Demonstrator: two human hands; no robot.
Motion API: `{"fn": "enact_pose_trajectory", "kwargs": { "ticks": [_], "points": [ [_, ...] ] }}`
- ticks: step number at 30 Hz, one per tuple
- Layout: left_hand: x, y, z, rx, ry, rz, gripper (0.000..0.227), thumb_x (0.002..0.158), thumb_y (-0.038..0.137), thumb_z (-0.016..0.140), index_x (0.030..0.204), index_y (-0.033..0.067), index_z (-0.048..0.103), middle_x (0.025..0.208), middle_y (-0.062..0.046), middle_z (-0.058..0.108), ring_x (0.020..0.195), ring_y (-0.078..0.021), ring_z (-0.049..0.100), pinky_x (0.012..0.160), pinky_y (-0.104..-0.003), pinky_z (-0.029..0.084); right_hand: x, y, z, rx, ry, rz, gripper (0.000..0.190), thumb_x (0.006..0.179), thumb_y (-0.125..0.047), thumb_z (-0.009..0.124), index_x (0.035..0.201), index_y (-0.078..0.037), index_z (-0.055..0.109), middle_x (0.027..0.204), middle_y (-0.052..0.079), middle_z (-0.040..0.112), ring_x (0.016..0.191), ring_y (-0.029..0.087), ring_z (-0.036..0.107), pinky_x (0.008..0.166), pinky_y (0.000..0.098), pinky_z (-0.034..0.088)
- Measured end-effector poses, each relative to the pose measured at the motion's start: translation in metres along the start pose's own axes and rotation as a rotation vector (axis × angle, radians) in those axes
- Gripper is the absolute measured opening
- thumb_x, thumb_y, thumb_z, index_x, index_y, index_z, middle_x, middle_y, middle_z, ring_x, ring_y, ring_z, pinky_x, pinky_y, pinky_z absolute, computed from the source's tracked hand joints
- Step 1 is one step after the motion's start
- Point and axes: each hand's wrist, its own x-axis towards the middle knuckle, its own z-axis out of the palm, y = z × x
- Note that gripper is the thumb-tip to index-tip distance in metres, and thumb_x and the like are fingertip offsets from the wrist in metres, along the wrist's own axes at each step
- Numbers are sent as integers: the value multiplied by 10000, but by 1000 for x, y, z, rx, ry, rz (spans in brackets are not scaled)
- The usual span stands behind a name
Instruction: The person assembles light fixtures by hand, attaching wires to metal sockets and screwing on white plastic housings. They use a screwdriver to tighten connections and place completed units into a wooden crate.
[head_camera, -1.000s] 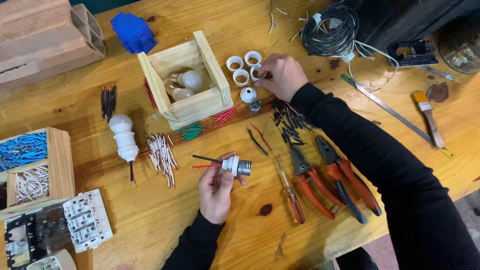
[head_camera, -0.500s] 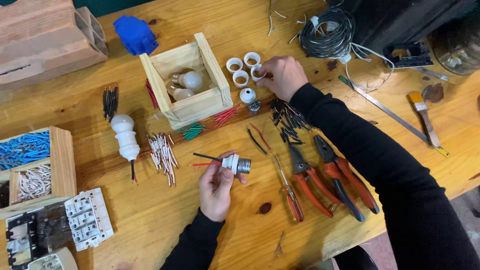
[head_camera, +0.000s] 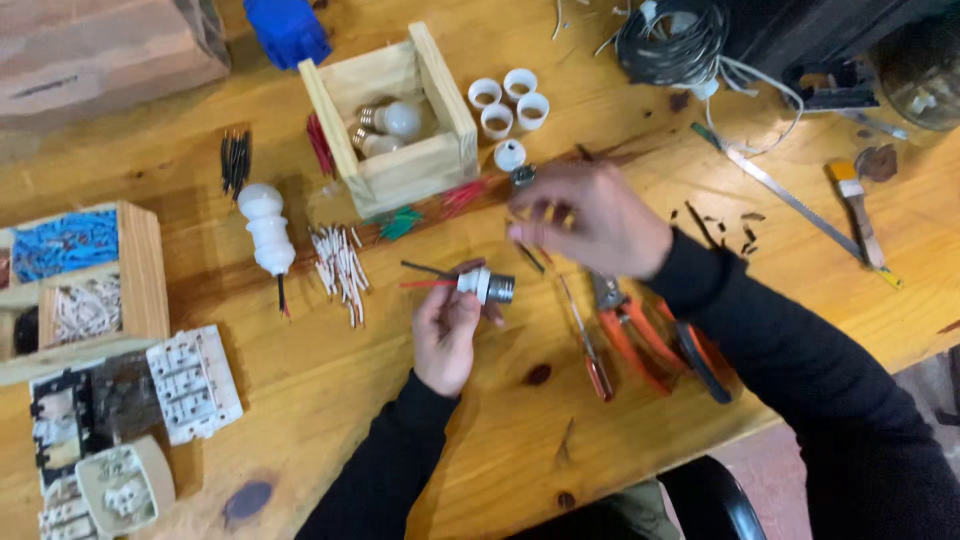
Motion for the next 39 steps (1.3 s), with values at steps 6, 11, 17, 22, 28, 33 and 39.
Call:
{"fn": "enact_pose_trajectory", "kwargs": {
  "ticks": [6, 11, 17, 22, 28, 33, 39],
  "points": [
    [-3, 8, -4, 136, 17, 36, 500, 1017, 334, 630, 1375, -13, 591, 1038, -65, 665, 845, -106, 629, 794, -256, 554, -44, -61, 44, -119, 13, -21, 367, 868, -194, 844, 1111, 49, 716, 958, 226, 730, 811, 364, 743, 608, 400, 614],
    [-10, 24, 6, 218, -16, 102, 476, 966, 235, 720, 1365, 2, 603, 943, -98, 671, 779, -136, 684, 731, -272, 597, -61, -48, 70, -80, 151, 3, 340, 823, -120, 863, 1098, 24, 725, 933, 191, 723, 785, 318, 734, 599, 344, 604],
    [-11, 27, 2, 462, 10, 191, 476, 866, 194, 851, 1287, 51, 684, 946, -114, 700, 748, -171, 700, 674, -287, 614, -70, -36, 83, -130, 208, 0, 247, 827, -100, 816, 1044, -9, 742, 842, 148, 700, 724, 303, 711, 577, 342, 579],
    [-11, 24, 2, 512, 45, 204, 483, 837, 274, 883, 1237, 58, 721, 864, -108, 701, 700, -183, 709, 638, -283, 618, -75, -31, 82, -145, 192, 16, 233, 814, -125, 840, 1002, -25, 744, 782, 127, 687, 674, 269, 697, 544, 335, 562],
    [-10, 37, 4, 386, 50, 82, 381, 984, 245, 709, 1273, 1, 659, 959, -189, 715, 827, -211, 710, 690, -366, 647, -73, -42, 75, -121, 187, 16, 237, 832, -156, 806, 918, 51, 729, 735, 210, 685, 606, 327, 684, 530, 374, 549],
    [-9, 36, 4, 250, 86, 25, 397, 1010, 257, 666, 1279, -30, 617, 1001, -176, 682, 870, -203, 719, 745, -351, 671, -75, -43, 71, -118, 204, 23, 221, 819, -132, 821, 925, 43, 736, 760, 207, 703, 621, 325, 697, 536, 374, 551],
    [-5, 24, -8, 193, 162, 69, 398, 1024, 255, 637, 1311, -10, 567, 1106, -158, 682, 806, -147, 720, 746, -295, 662, -77, -37, 71, -122, 205, 43, 246, 818, -185, 855, 916, 9, 740, 736, 170, 694, 597, 286, 690, 544, 360, 548]
  ]
}}
